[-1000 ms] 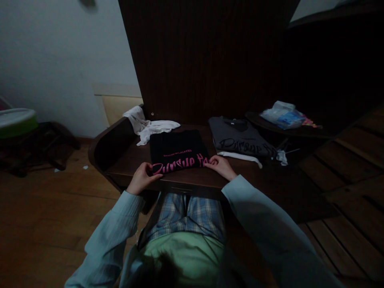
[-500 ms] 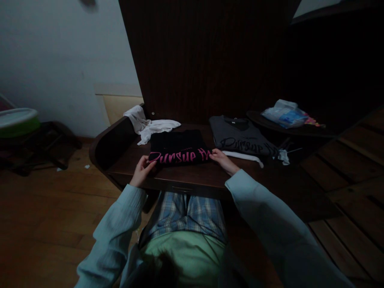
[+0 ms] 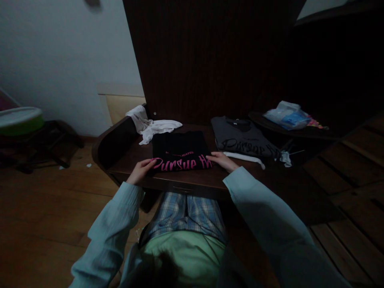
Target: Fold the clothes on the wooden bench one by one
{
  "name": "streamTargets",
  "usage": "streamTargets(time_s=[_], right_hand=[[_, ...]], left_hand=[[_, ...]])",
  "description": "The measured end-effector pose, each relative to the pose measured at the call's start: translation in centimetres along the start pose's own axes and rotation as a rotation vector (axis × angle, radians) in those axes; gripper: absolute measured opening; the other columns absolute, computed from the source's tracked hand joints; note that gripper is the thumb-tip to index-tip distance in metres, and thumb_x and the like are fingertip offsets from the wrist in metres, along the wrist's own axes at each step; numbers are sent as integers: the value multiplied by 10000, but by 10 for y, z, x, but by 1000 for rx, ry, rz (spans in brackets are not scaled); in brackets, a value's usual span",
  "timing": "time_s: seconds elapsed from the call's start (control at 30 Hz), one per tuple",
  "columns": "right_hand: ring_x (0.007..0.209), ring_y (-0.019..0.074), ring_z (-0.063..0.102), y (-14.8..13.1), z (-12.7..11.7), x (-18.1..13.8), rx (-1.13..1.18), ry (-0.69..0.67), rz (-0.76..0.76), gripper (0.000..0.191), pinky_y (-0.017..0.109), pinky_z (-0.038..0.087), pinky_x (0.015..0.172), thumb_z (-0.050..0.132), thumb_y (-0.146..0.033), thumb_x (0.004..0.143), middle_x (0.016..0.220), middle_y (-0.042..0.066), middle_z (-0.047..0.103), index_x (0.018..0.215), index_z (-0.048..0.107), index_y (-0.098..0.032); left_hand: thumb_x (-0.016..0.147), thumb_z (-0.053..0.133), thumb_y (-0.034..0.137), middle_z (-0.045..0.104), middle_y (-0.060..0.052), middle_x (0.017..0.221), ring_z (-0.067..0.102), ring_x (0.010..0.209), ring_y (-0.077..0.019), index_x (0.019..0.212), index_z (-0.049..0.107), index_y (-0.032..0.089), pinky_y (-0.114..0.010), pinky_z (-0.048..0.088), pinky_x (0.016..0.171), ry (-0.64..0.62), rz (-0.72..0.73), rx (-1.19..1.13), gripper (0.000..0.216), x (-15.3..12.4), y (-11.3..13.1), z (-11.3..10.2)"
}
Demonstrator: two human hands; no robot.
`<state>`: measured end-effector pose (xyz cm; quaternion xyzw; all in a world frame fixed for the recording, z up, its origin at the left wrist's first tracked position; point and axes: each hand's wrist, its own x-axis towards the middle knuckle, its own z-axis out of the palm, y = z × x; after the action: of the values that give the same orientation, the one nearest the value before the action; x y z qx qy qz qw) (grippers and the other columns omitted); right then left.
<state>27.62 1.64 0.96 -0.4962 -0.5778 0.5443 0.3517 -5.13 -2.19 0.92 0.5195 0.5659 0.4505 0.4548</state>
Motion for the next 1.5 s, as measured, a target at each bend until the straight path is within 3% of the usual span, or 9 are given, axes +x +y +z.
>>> streamTargets(time_s=[0.13, 0.3, 0.5, 0.6, 0.83, 1.0, 1.17, 1.37, 1.5], right_hand=[[650, 122, 568, 8, 1, -1, 78, 62, -47, 361, 266, 437, 672, 713, -437, 531, 672, -15, 636, 707, 605, -141], [565, 94, 562, 12, -4, -3, 128, 71, 66, 301, 245, 467, 641, 755, -350, 524, 574, -36, 594, 593, 533, -158], [593, 101, 585, 1, -2, -1, 123, 57, 155, 180, 233, 497, 613, 656, -329, 689, 667, 13, 647, 675, 604, -157], [580, 101, 582, -3, 3, -1, 131, 52, 173, 142, 225, 488, 586, 673, -285, 666, 674, 19, 655, 682, 621, -154], [418, 73, 445, 9, 4, 4, -20, 190, 25, 340, 204, 364, 439, 741, -387, 499, 440, -71, 484, 500, 474, -177], [419, 119, 458, 12, 1, 15, -278, 388, 21, 359, 251, 373, 474, 615, -501, 627, 389, -64, 426, 507, 442, -211], [637, 169, 561, 11, 6, 32, -433, 480, -71, 218, 277, 412, 626, 554, -407, 698, 559, -11, 561, 623, 540, -202], [696, 163, 558, 14, 13, 37, -518, 551, -307, 91, 292, 435, 696, 580, -286, 654, 741, 20, 585, 666, 552, -200], [712, 159, 572, 14, 11, 42, -409, 509, -293, 105, 283, 444, 699, 580, -275, 643, 758, 18, 608, 704, 562, -191]], left_hand=[[369, 702, 629, 676, -63, 722, 593, 705, -188, 728, 681, 124, -286, 453, 660, 83, 0, -38, 620, 2, -6, 3], [365, 718, 592, 612, -15, 564, 529, 553, -128, 605, 646, 127, -233, 389, 522, 190, -3, 72, 529, 1, -8, 3], [463, 634, 653, 609, -37, 534, 537, 548, -156, 587, 654, 123, -236, 371, 472, 153, -64, 112, 544, 7, -2, 0], [423, 666, 621, 614, -27, 548, 532, 553, -148, 591, 650, 130, -231, 376, 485, 157, -56, 99, 519, 9, -2, 1], [445, 663, 576, 479, 39, 453, 409, 458, -88, 494, 526, 161, -210, 277, 438, 314, 14, 214, 440, 11, -14, 5], [507, 608, 629, 494, 16, 445, 452, 474, -116, 501, 529, 165, -226, 305, 452, 181, -67, 274, 471, 24, -3, -4], [555, 598, 587, 511, -4, 466, 490, 527, -150, 499, 530, 167, -247, 341, 486, 126, -77, 329, 429, 37, 5, -2], [615, 565, 446, 449, 26, 510, 470, 585, -133, 471, 437, 188, -231, 353, 540, 355, 232, 397, 323, 38, 4, 9], [574, 582, 420, 513, 24, 532, 504, 567, -140, 550, 498, 181, -240, 385, 528, 267, 94, 205, 255, 49, -1, 9]])
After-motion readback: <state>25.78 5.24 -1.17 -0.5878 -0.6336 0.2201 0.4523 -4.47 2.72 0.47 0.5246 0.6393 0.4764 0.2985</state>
